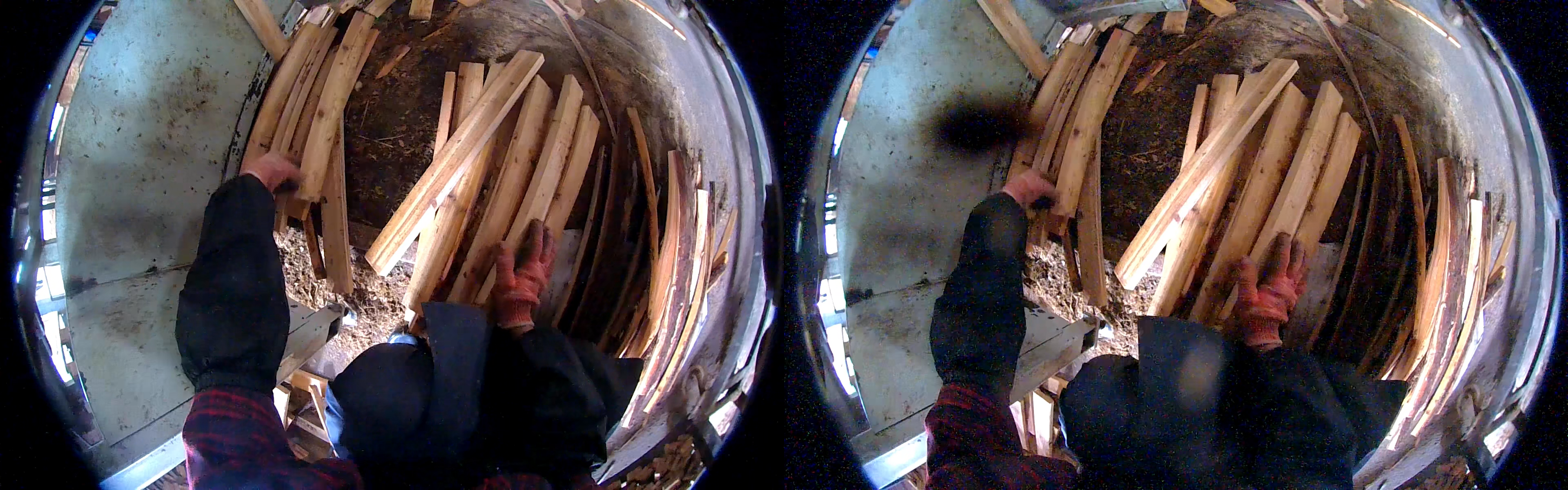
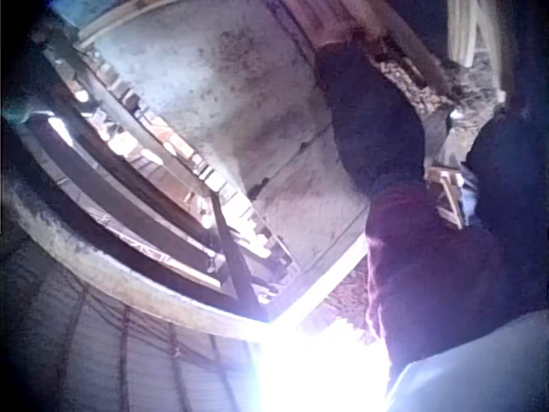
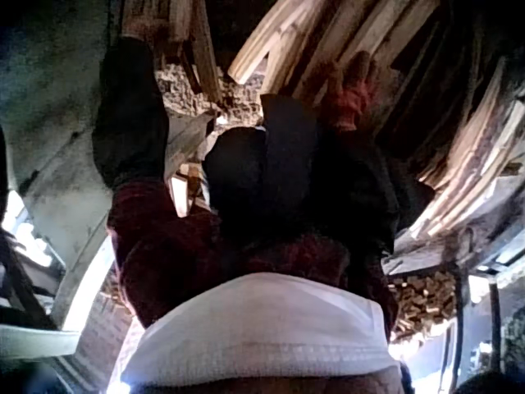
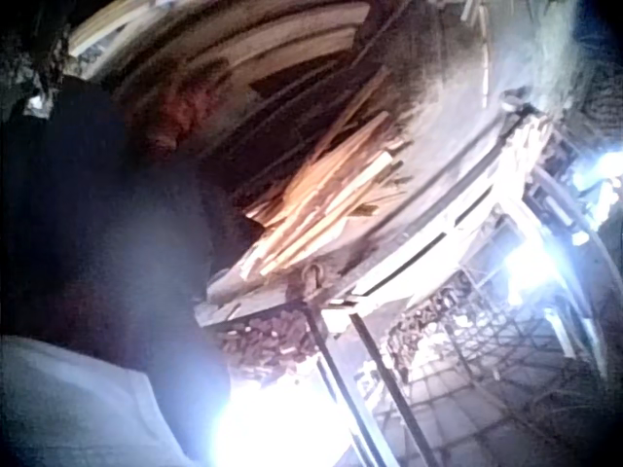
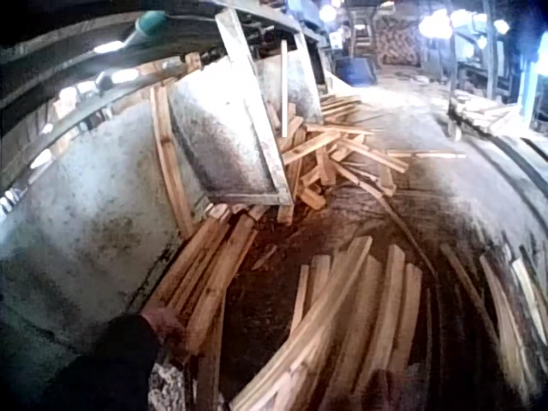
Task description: The person sits on the floor of a workshop and sorts through a large pile of wooden planks. They pick up individual pieces and small bundles, inspect them, and move them to a separate stack nearby.
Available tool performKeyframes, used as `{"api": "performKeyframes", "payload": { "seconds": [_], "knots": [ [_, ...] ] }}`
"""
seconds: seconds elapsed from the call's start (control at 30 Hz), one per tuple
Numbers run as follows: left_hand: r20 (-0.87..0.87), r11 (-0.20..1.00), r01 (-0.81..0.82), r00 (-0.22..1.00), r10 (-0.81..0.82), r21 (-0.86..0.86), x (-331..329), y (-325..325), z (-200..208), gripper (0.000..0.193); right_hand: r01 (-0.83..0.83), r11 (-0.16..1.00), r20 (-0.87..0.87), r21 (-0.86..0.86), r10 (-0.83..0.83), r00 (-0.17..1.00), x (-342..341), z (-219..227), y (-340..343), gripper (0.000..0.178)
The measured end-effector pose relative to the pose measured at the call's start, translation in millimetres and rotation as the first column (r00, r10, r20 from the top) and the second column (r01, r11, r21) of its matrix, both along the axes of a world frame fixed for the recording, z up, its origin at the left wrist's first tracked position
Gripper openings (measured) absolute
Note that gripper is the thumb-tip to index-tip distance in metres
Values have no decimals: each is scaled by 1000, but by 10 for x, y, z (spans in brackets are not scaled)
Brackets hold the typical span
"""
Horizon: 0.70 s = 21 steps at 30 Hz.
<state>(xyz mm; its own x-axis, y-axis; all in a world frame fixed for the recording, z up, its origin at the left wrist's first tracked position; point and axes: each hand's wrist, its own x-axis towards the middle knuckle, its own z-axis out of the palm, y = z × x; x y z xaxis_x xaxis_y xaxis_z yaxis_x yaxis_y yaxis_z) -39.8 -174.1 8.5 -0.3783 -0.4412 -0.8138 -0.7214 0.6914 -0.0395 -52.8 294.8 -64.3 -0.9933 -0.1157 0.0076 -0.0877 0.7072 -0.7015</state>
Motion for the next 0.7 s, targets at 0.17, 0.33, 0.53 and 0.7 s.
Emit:
{"api": "performKeyframes", "payload": {
  "seconds": [0.17, 0.33, 0.53, 0.7],
  "knots": [
    [-495, 923, -321, 850, 181, -213, 405, -58, -367, 76, -31, 998, -23, -48, 30, 999, 51, -60, -58, 70],
    [-472, 850, -243, 882, -8, -468, 257, 130, -716, 80, -14, 995, -82, -101, 6, 997, 23, -41, -66, 71],
    [-435, 911, -204, 900, 31, -357, -72, 509, -749, 87, 19, 999, -54, -47, -21, 998, -27, -111, 49, 71],
    [-507, 858, -129, 845, -167, -498, -86, -32, -1219, 91, -3, 1000, -44, -5, 3, 999, 7, -63, -29, 73]
  ]
}}
